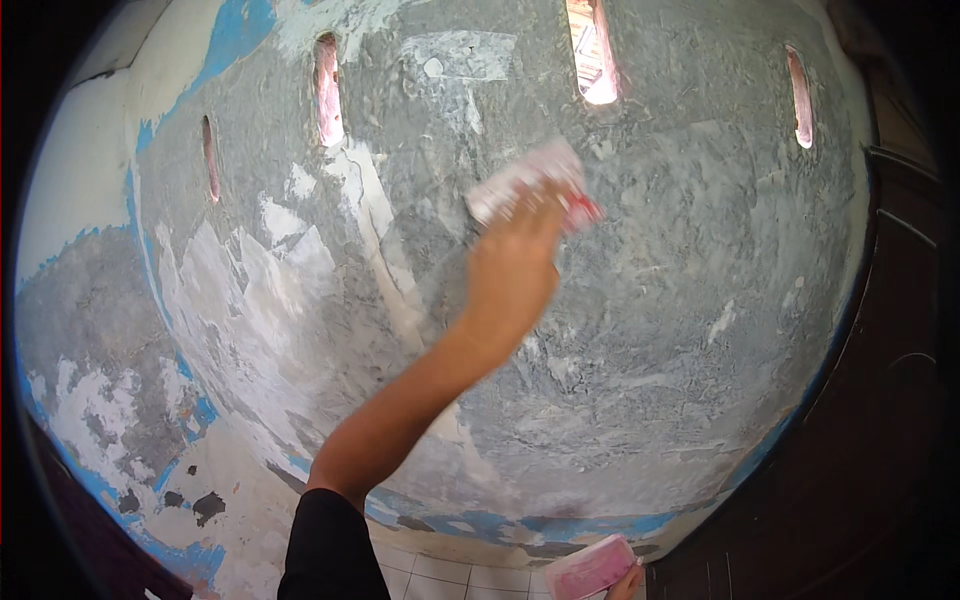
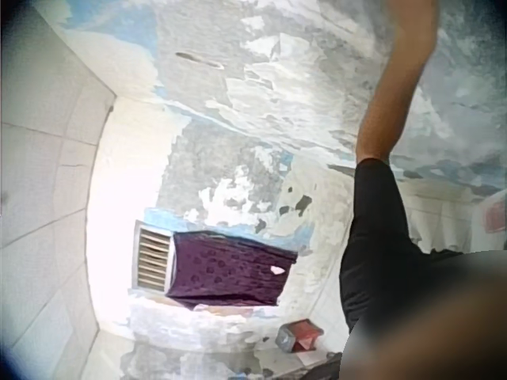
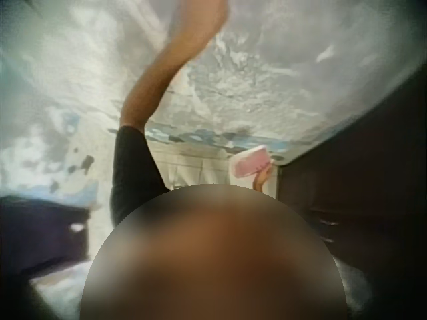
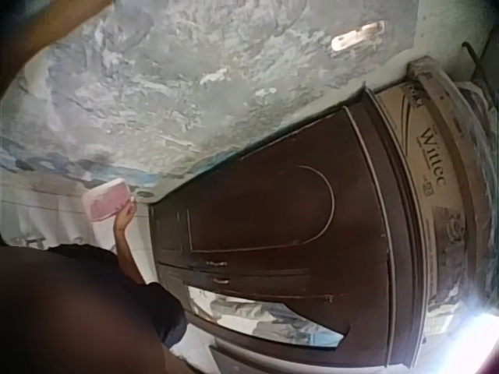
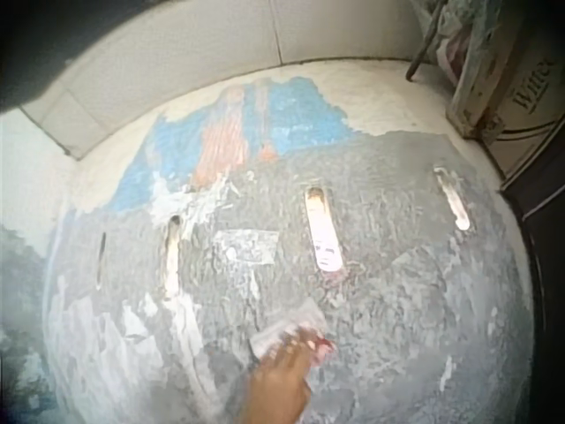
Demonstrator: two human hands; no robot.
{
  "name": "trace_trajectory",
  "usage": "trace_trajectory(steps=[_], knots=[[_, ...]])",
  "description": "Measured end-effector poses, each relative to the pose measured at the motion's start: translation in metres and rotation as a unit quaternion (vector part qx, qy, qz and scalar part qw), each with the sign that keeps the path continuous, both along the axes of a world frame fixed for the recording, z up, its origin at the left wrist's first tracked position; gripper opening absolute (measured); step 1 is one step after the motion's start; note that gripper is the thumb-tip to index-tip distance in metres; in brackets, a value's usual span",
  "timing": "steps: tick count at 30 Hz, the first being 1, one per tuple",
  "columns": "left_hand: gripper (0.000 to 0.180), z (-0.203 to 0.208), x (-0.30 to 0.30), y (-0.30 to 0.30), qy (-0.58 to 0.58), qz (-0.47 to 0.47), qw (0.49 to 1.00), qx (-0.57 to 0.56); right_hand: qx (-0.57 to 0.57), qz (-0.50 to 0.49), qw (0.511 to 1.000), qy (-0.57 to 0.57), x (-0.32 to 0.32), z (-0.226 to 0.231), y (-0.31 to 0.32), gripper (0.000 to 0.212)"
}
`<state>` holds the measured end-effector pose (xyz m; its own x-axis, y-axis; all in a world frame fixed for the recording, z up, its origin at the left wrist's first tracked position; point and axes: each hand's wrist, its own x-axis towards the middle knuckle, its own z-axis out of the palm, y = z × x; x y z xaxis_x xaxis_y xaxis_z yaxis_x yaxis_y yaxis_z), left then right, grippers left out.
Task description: The person applies wall putty from a container to damaged sections of a wall using a plastic spreader.
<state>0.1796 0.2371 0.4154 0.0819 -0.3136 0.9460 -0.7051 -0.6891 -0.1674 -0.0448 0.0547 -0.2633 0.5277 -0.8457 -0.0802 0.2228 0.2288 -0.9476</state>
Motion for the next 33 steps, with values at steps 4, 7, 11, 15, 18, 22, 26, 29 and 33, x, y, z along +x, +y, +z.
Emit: trace_trajectory(steps=[4,7,11,15,18,22,26,29,33], knots=[[0.058,-0.043,-0.006,0.001,-0.04,-0.028,0.995,0.092,0.034,-0.013,0.999,-0.009,0.0,0.056,0.018,0.051],[0.062,-0.022,-0.009,0.027,0.156,-0.09,0.982,0.058,0.034,-0.004,0.999,0.003,-0.002,0.062,0.015,0.051],[0.062,0.022,0.02,0.047,-0.099,0.002,0.995,-0.031,-0.017,0.018,1.0,0.014,0.001,0.017,0.0,0.053],[0.06,-0.038,0.036,0.027,-0.115,0.184,0.97,0.105,-0.072,-0.025,0.997,0.026,0.016,-0.007,-0.004,0.055],[0.059,-0.07,0.022,0.038,-0.052,0.093,0.984,0.144,0.001,0.028,0.999,0.038,0.018,0.017,0.0,0.056],[0.06,-0.001,-0.007,0.056,-0.022,-0.119,0.993,-0.009,-0.033,0.008,0.999,0.012,0.019,0.021,0.002,0.056],[0.054,0.056,0.024,0.076,-0.028,-0.016,0.996,-0.087,-0.004,0.03,0.999,0.03,0.02,0.026,0.014,0.051],[0.054,0.02,0.031,0.046,-0.032,0.054,0.998,0.015,-0.001,0.026,1.0,0.011,0.024,0.034,0.018,0.047],[0.055,-0.035,0.003,0.033,-0.051,-0.032,0.992,0.114,-0.008,-0.001,1.0,-0.004,0.025,-0.024,0.002,0.04]])
